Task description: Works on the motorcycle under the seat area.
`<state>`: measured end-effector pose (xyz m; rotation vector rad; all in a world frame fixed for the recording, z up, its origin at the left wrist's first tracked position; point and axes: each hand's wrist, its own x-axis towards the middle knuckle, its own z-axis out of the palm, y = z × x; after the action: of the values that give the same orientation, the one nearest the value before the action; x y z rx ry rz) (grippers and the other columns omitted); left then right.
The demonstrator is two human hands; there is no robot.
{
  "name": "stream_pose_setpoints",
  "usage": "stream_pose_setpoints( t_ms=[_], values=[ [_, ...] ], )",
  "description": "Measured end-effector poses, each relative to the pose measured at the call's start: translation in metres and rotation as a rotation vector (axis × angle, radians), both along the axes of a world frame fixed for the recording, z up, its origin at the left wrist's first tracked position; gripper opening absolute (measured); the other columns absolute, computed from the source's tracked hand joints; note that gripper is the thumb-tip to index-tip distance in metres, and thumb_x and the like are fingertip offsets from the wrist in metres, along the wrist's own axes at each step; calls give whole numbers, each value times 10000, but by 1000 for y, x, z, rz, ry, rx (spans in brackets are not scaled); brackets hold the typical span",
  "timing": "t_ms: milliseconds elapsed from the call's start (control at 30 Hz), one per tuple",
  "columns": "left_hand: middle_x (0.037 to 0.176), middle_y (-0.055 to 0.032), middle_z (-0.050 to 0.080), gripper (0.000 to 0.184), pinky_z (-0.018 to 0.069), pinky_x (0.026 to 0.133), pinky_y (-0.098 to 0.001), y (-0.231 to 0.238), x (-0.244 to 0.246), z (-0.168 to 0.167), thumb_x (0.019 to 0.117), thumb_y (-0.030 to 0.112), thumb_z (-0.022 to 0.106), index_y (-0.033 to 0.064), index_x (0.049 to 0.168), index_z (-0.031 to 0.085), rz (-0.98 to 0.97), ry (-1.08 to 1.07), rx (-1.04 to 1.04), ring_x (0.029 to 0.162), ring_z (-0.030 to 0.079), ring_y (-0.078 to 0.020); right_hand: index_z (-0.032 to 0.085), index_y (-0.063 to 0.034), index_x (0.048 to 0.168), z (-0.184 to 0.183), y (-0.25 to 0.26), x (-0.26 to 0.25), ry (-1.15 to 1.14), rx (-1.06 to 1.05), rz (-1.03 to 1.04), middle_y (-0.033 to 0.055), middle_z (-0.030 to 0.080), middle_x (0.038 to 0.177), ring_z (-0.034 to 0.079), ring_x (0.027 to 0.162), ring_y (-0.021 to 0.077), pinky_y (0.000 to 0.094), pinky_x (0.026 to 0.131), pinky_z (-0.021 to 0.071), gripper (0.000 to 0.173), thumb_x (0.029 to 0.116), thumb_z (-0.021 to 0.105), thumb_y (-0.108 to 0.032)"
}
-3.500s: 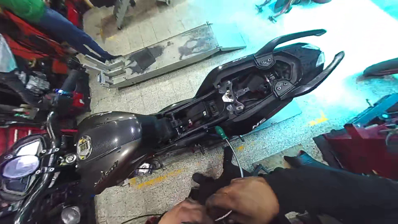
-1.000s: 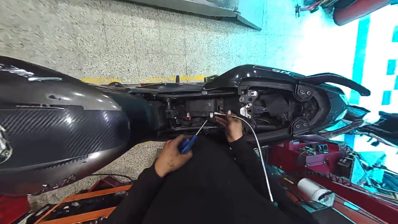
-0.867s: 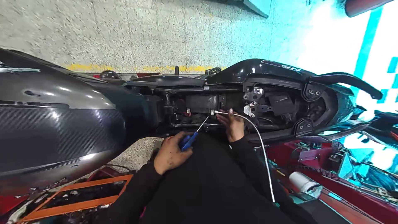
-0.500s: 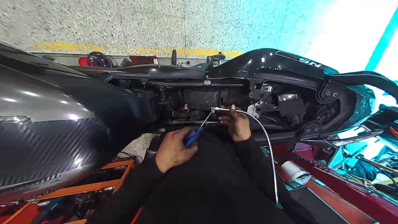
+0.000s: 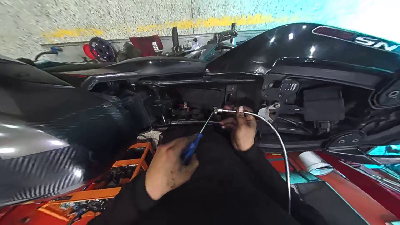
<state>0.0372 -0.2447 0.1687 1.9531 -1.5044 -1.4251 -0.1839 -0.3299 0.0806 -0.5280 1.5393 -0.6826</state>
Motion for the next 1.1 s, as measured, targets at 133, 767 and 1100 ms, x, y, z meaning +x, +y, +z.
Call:
stream_pose_setpoints(
  t_ms=[133, 767, 1100],
  values=[
    [1040, -22, 761, 409, 612, 753, -308, -8, -3, 0, 856, 241, 671, 113, 1240, 728, -14, -7, 19, 856, 713, -96, 497, 18, 1197, -4, 0, 1, -4, -17, -14, 206, 749, 1066, 730, 599, 272, 364, 494, 626, 218, 1126, 364, -138],
    [1049, -17, 762, 401, 600, 786, -246, -14, -13, 11, 854, 226, 673, 98, 1228, 735, 1, -20, 52, 886, 700, -47, 515, -4, 1158, -12, 10, -3, -48, -149, -66, 184, 763, 1004, 701, 525, 228, 341, 461, 614, 189, 1125, 372, -123],
    [1038, -26, 763, 403, 595, 775, -237, -22, -20, 17, 852, 224, 658, 77, 1219, 738, -29, -63, 47, 877, 699, -47, 519, -26, 1176, -14, 11, -6, -79, -170, -25, 185, 759, 1054, 701, 527, 232, 336, 452, 611, 199, 1129, 379, -158]
  ],
)
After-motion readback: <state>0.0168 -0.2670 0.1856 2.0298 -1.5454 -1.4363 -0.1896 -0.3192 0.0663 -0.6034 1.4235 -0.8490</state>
